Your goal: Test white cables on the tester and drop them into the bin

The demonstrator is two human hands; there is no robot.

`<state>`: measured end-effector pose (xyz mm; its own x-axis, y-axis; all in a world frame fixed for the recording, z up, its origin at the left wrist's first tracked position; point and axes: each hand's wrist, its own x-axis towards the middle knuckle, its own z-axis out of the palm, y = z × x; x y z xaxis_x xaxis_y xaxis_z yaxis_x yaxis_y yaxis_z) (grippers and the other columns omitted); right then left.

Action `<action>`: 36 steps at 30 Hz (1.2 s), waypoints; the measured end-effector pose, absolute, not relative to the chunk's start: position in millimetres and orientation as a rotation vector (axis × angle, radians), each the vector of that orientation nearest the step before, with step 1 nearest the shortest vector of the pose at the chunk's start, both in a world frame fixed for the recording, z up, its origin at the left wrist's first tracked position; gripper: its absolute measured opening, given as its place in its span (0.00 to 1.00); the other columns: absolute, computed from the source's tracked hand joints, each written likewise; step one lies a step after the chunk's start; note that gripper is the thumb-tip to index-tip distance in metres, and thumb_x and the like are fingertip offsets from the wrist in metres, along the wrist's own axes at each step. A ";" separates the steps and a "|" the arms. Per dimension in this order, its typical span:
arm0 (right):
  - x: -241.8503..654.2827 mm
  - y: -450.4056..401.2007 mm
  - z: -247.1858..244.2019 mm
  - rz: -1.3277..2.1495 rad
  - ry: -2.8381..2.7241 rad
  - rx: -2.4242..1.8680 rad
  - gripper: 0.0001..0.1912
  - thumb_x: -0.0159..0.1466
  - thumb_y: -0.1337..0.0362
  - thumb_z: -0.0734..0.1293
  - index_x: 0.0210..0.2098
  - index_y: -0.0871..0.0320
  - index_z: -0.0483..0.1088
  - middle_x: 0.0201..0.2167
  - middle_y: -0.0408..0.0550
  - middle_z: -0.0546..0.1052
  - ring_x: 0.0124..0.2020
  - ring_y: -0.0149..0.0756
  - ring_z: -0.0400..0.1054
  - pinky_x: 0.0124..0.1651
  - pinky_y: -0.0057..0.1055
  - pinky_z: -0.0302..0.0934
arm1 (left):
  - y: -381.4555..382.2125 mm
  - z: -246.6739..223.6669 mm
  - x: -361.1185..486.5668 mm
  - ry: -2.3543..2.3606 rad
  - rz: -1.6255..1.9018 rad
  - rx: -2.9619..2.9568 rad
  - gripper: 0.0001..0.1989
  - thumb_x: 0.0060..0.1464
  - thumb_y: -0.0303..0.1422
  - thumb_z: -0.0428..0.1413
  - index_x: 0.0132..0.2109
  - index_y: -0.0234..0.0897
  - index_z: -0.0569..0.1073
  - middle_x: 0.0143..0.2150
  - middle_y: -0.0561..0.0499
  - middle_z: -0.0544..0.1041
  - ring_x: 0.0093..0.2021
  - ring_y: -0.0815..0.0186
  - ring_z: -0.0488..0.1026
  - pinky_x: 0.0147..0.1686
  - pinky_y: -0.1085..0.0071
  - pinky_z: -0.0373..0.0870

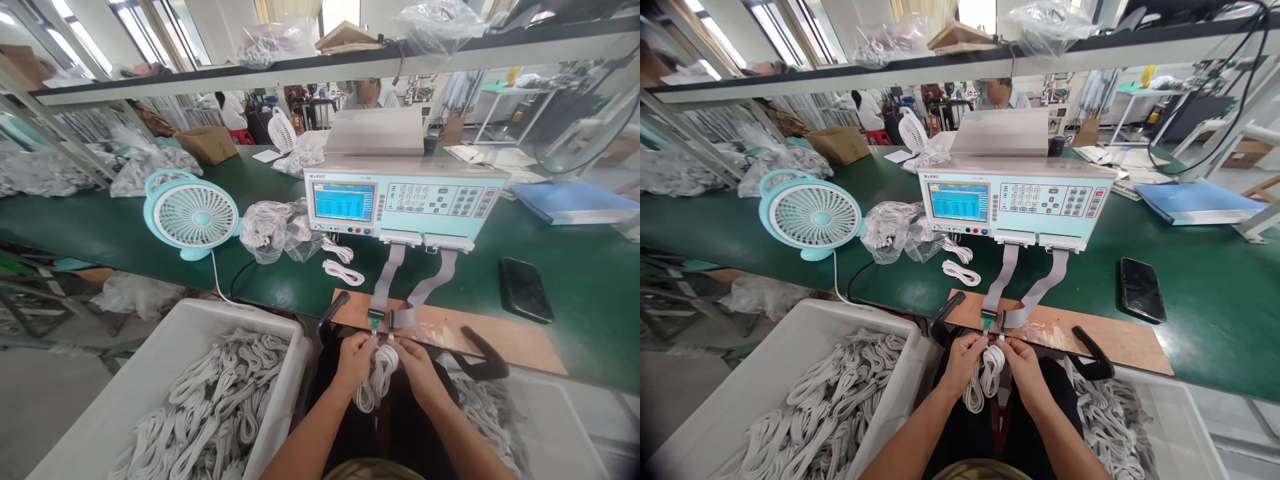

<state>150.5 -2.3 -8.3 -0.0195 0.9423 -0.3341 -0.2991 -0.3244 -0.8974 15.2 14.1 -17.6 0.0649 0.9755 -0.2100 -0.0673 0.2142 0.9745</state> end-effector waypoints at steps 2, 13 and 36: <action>150.5 -2.1 -11.8 1.568 -0.759 -1.205 0.17 0.53 0.51 0.72 0.27 0.60 0.76 0.22 0.44 0.74 0.25 0.34 0.63 0.33 0.29 0.58 | 12.4 -19.8 18.4 1.212 1.063 0.961 0.18 0.49 0.42 0.55 0.21 0.33 0.67 0.17 0.57 0.59 0.18 0.74 0.56 0.18 0.77 0.53; 147.2 -5.5 -15.7 1.611 -0.670 -1.156 0.18 0.51 0.51 0.74 0.34 0.59 0.77 0.27 0.46 0.76 0.27 0.36 0.66 0.31 0.28 0.59 | 8.4 -29.1 25.6 1.164 1.205 0.833 0.18 0.49 0.44 0.57 0.29 0.31 0.76 0.23 0.52 0.68 0.25 0.71 0.62 0.27 0.75 0.60; 138.2 -2.7 -4.3 1.531 -0.567 -1.251 0.21 0.39 0.48 0.77 0.24 0.57 0.77 0.25 0.48 0.78 0.31 0.48 0.72 0.33 0.35 0.67 | 18.2 -8.8 27.2 1.085 1.189 0.910 0.25 0.41 0.53 0.58 0.18 0.35 0.65 0.17 0.55 0.58 0.20 0.72 0.52 0.24 0.71 0.51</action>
<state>138.2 -2.7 -4.3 0.0754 0.9042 -0.4205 -0.4121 -0.3557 -0.8388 27.2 18.2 -8.8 0.0341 0.9864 -0.1611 -0.2503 0.1645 0.9541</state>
